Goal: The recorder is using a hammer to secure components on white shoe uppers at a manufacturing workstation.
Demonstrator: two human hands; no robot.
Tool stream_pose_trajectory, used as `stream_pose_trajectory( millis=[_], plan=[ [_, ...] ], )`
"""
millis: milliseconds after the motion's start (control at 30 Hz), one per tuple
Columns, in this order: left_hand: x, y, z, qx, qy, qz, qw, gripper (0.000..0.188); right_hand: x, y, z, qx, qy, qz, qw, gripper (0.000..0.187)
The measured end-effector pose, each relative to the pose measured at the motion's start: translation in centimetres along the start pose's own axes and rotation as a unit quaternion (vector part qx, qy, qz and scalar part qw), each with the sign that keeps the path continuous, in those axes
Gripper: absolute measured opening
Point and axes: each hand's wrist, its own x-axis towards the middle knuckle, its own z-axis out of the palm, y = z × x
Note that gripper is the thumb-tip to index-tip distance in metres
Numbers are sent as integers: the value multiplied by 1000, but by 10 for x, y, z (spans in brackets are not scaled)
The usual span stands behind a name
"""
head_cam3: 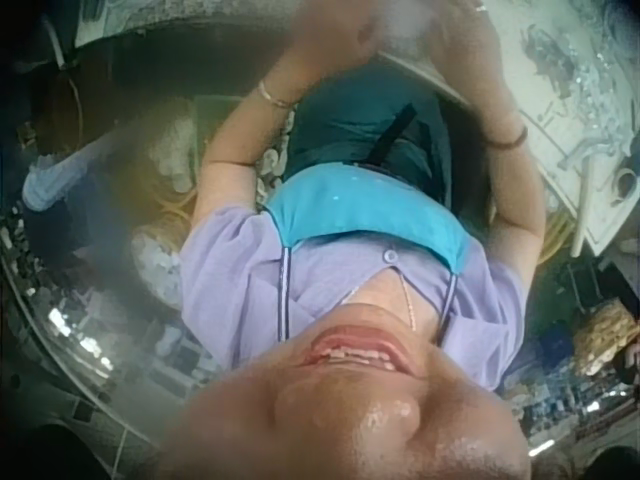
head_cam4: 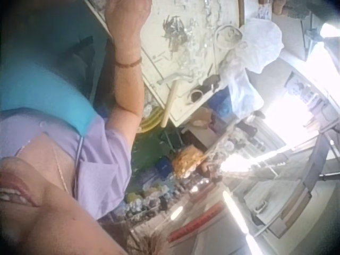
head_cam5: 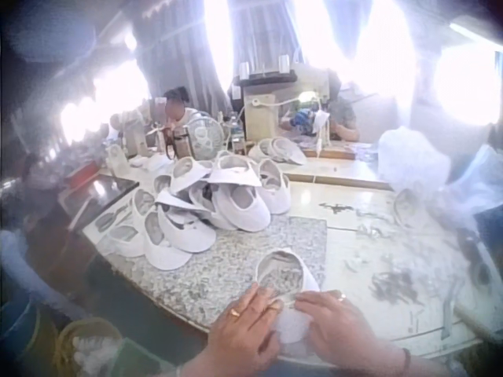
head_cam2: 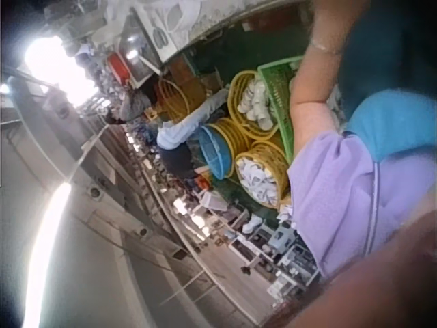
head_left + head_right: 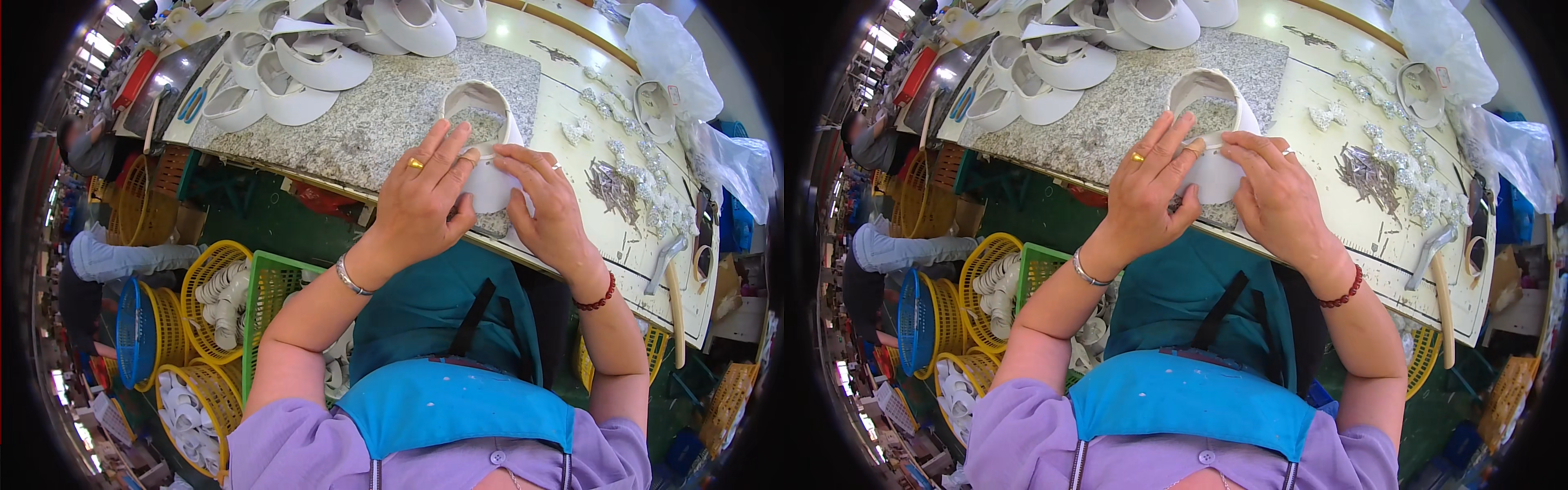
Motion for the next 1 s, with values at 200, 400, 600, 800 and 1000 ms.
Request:
stream_pose_trajectory(
  millis=[200,400,600,800,1000],
  plan=[
    [-4,3,7,9,21,-24,999,40,3,-5,6,-24,7,11,1000,35],
    [-6,9,13,42,51,-46,997,39,4,-6,9,-39,16,8,999,36],
    [-5,12,14,41,48,-51,997,39,4,-6,13,-76,17,-13,997,38],
    [-5,14,13,37,36,-57,997,42,6,-16,8,-157,-29,-15,987,47],
    [-4,14,13,22,40,-64,997,42,13,-22,8,-196,-80,-2,977,47]
  ],
)
